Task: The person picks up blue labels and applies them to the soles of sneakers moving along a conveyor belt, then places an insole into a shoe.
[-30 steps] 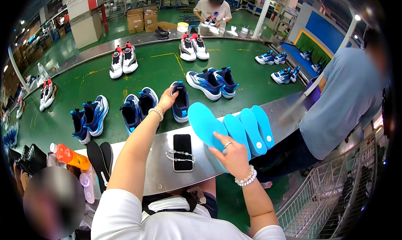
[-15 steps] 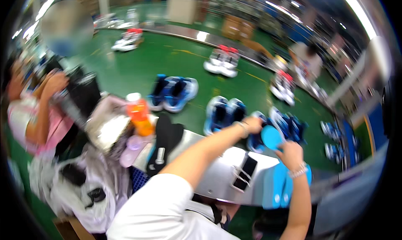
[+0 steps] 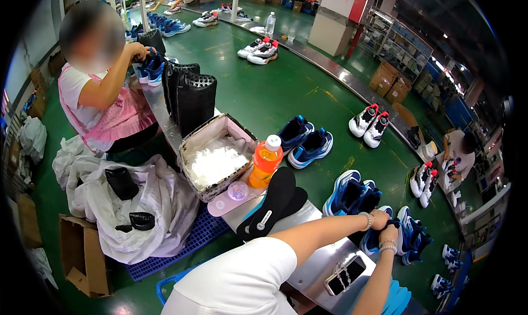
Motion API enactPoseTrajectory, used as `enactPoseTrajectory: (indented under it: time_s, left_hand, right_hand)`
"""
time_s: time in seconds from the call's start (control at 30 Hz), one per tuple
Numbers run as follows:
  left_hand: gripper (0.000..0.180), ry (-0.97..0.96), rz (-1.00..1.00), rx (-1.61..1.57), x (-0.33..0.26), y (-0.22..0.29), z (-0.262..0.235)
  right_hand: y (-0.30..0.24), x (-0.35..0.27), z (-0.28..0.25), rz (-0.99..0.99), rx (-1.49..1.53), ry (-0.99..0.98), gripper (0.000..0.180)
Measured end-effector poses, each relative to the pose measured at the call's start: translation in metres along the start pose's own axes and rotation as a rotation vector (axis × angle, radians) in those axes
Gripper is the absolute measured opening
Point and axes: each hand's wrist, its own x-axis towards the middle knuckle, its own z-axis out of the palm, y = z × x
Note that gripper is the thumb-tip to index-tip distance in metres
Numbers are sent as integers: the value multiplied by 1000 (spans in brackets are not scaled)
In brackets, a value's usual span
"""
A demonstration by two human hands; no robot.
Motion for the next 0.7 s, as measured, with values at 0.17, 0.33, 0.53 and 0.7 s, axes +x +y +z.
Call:
enactPoseTrajectory:
  time_s: [0.17,0.33,0.53,0.7]
  left_hand:
    - [24,22,-1,6,0,1,8]
    - [25,43,-20,6,-3,-5,7]
    - [26,50,8,8,-6,2,11]
    - [34,7,-15,68,-4,-7,6]
  right_hand:
    - [32,40,47,50,-22,-201,19]
    - [13,35,42,76,-14,-313,20]
    - [36,48,61,24,-24,-321,24]
    - [19,44,55,-57,-1,-289,28]
